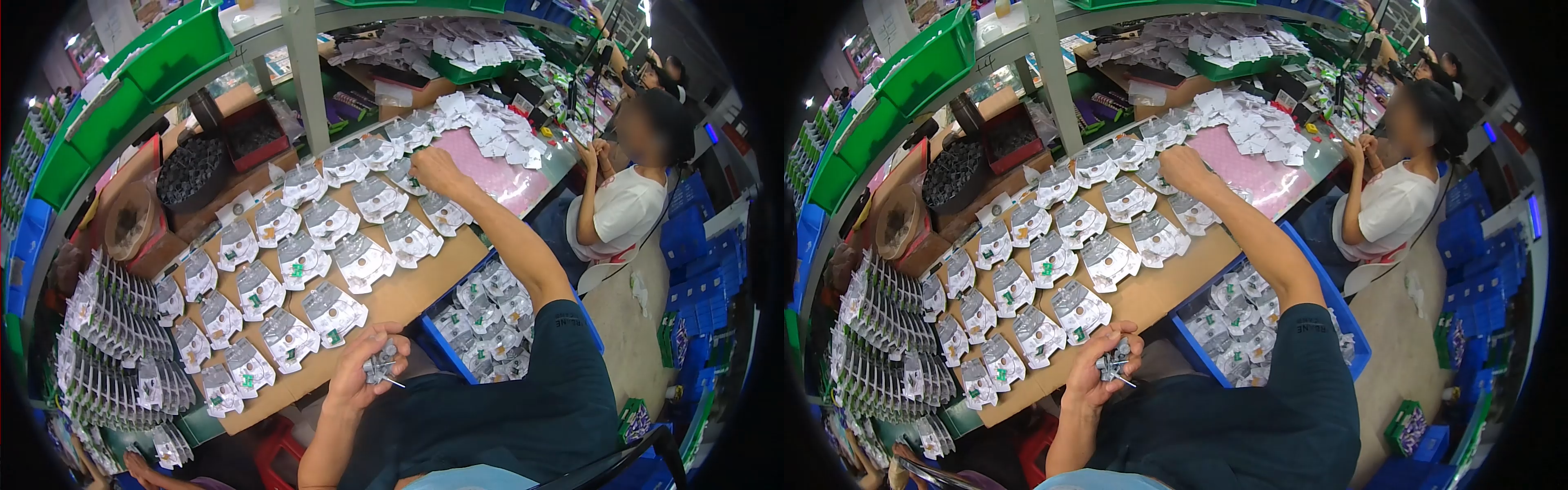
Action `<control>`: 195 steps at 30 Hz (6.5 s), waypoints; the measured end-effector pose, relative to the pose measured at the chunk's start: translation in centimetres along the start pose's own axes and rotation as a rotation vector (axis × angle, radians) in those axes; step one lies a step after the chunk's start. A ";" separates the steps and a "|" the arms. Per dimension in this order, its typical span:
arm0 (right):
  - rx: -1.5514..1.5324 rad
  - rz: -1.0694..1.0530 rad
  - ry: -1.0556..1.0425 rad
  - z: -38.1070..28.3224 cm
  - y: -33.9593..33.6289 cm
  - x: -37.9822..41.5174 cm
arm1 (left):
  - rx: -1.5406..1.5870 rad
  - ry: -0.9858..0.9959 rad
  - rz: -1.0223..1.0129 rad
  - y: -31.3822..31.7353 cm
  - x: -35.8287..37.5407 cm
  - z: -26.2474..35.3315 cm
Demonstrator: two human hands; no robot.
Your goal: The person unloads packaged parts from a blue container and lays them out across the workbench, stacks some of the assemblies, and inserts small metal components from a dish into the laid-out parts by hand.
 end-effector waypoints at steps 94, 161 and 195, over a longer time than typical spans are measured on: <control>-0.448 -0.113 -0.552 -24.7 -8.1 15.4 | -0.088 0.060 0.306 -3.5 -4.3 0.4; -0.388 -0.163 -0.143 -18.0 -3.4 4.2 | -0.037 0.206 0.245 -5.0 -1.3 4.5; -0.148 0.137 0.133 -8.6 4.7 -8.7 | -0.033 0.247 0.212 -5.8 0.1 6.6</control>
Point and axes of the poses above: each hand's wrist, its own x-axis away from the middle knuckle, its own y-axis out of the palm, z = x × y, the point moved 9 cm from there along -x, towards the middle knuckle, and after that the axes turned 8 degrees about -x, right-handed, at the moved point
